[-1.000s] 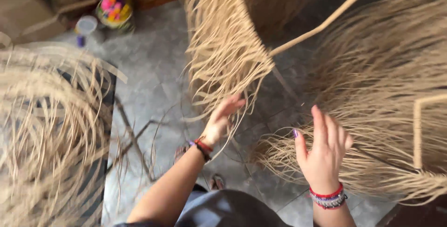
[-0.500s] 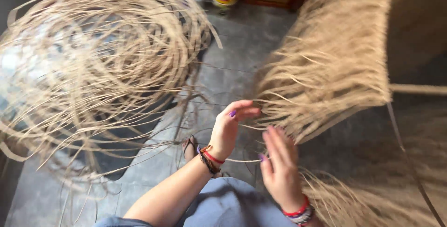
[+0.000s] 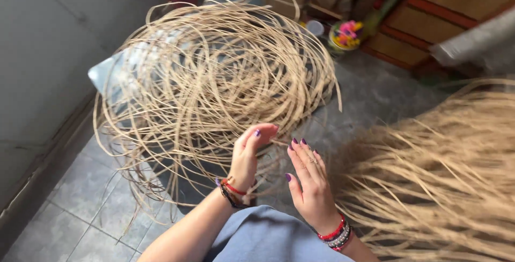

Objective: The person is hand-weaving long, flexible straw strands onto a large circular frame to create a decorative structure, likely a lampshade or furniture piece.

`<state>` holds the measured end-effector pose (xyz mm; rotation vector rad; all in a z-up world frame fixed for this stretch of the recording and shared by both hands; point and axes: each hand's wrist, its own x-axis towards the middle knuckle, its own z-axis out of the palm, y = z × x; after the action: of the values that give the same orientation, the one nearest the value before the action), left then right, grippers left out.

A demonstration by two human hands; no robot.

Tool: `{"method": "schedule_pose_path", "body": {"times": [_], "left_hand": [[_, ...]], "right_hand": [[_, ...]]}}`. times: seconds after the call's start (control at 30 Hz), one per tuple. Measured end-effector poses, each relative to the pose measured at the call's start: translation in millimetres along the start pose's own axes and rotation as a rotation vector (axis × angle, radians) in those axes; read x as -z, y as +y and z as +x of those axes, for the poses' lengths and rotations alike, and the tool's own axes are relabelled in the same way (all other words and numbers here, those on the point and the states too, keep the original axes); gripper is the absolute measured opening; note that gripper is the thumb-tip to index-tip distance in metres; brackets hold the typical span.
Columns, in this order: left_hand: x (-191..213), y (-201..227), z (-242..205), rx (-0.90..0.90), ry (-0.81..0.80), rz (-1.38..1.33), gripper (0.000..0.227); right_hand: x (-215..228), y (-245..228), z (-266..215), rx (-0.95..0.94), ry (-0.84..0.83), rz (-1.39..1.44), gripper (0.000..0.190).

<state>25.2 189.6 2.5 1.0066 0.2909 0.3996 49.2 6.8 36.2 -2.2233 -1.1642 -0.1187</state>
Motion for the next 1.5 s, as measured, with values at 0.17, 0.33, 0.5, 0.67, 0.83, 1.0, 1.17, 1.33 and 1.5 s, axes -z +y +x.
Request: {"method": "schedule_pose_path", "body": {"times": [0.17,0.33,0.5,0.67,0.83,1.0,1.17,1.33,1.5], "left_hand": [[65,-9,49,-0.003,0.210,0.133,0.032],[107,-22,89,0.195,0.387,0.309,0.036],[115,-14,120,0.604,0.339,0.507,0.059],[101,30,117,0.215,0.497,-0.146,0.056],[71,56,88,-0.059,0.447,-0.229,0.026],[24,57,37,-0.077,0.205,-0.318,0.014],[12,11,0,0.630,-0.235,-0.309,0.017],[10,-9,9,0.706,-0.349,-0.336,0.034],[-34,41,57,0.414,-0.427,-0.502,0.032]], "right_hand": [[-32,1,54,0.084,-0.066,0.050,0.049],[-64,7,91,0.128,-0.136,0.096,0.051],[-71,7,109,0.139,-0.199,0.143,0.053],[-63,13,107,-0.103,-0.239,0.490,0.025],[-69,23,100,-0.705,-0.542,1.066,0.040],[-45,20,125,-0.907,-0.238,1.720,0.055],[-26,48,115,-0.918,-0.207,1.734,0.050],[-4,54,78,-0.838,-0.362,1.417,0.022],[25,68,21,-0.683,-0.559,1.044,0.026]]}}
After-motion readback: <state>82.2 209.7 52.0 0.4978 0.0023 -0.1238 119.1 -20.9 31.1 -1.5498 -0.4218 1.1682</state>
